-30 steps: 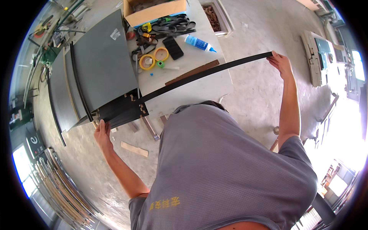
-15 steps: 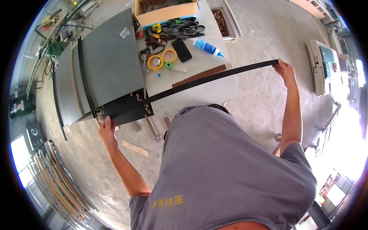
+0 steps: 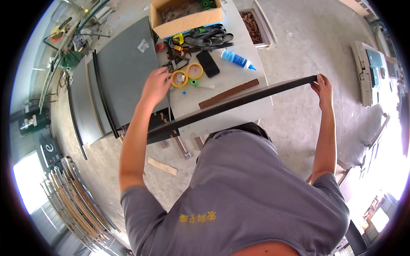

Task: The person applies a liquid sealant from a bottle to the edge of a wooden panel and inserts a black trim strip into the groove by hand. The person then stacks the finished panels together on a workbench.

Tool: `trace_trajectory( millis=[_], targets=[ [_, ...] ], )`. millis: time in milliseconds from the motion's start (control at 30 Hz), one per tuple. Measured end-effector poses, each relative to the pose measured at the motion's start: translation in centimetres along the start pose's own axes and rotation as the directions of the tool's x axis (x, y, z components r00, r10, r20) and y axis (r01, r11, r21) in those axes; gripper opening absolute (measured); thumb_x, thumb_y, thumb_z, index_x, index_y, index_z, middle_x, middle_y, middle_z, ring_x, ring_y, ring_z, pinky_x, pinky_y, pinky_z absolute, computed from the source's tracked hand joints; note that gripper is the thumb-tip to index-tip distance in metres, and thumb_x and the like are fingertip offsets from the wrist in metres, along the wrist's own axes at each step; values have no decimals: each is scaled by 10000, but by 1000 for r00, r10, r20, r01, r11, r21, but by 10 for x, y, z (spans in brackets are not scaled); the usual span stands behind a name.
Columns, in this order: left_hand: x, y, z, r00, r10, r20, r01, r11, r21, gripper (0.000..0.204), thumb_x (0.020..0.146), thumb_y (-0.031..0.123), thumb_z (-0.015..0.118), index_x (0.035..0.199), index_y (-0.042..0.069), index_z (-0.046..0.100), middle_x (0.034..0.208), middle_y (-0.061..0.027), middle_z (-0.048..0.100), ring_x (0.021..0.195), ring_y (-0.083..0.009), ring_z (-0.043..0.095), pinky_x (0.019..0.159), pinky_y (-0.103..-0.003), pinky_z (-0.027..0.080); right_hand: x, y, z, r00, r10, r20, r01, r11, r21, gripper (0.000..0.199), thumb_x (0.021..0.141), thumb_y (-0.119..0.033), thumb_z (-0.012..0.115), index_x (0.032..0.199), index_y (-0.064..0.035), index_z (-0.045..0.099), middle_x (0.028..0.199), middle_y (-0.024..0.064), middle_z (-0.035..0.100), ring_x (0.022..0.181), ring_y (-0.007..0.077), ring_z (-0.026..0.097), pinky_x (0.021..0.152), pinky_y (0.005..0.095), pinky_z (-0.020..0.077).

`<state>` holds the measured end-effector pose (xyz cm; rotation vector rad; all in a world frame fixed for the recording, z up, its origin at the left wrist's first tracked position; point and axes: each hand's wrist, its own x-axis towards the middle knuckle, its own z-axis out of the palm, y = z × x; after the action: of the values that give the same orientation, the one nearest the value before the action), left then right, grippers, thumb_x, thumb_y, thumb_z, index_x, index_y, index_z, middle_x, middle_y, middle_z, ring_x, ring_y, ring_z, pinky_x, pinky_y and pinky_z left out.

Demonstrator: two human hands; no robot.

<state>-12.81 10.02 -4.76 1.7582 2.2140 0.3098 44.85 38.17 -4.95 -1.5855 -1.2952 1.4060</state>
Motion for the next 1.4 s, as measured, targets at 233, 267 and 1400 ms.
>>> trace_trajectory(
  millis=[233, 267, 1400],
  targets=[
    [135, -56, 132, 941, 59, 332, -248, 788, 564, 247, 844, 163, 621, 1044, 115, 756, 1372, -101, 578, 1335, -291, 481, 1140, -506, 351, 4, 2, -2, 991, -133, 27, 134, 990, -43, 585, 984, -259, 643, 1461, -3, 420, 1255, 125, 615, 1145, 189, 593, 1003, 341, 472],
    [140, -57, 137, 933, 56, 355, -273, 755, 596, 238, 830, 157, 623, 1020, 130, 765, 1331, -100, 605, 1312, -288, 503, 1141, -511, 349, 6, 3, -1, 981, -192, 37, 193, 981, -33, 582, 981, -238, 647, 1465, -9, 417, 1288, 125, 597, 1155, 185, 584, 1006, 338, 468],
    [149, 435, 114, 904, 262, 339, -225, 964, -143, 354, 865, 121, 689, 1128, 3, 483, 1005, -274, 662, 956, -475, 629, 808, -540, 502, 94, 55, -63, 997, 73, 7, -74, 992, 103, 439, 840, -112, 698, 1267, -20, 654, 921, 32, 702, 816, 126, 643, 699, 277, 490]
  ],
)
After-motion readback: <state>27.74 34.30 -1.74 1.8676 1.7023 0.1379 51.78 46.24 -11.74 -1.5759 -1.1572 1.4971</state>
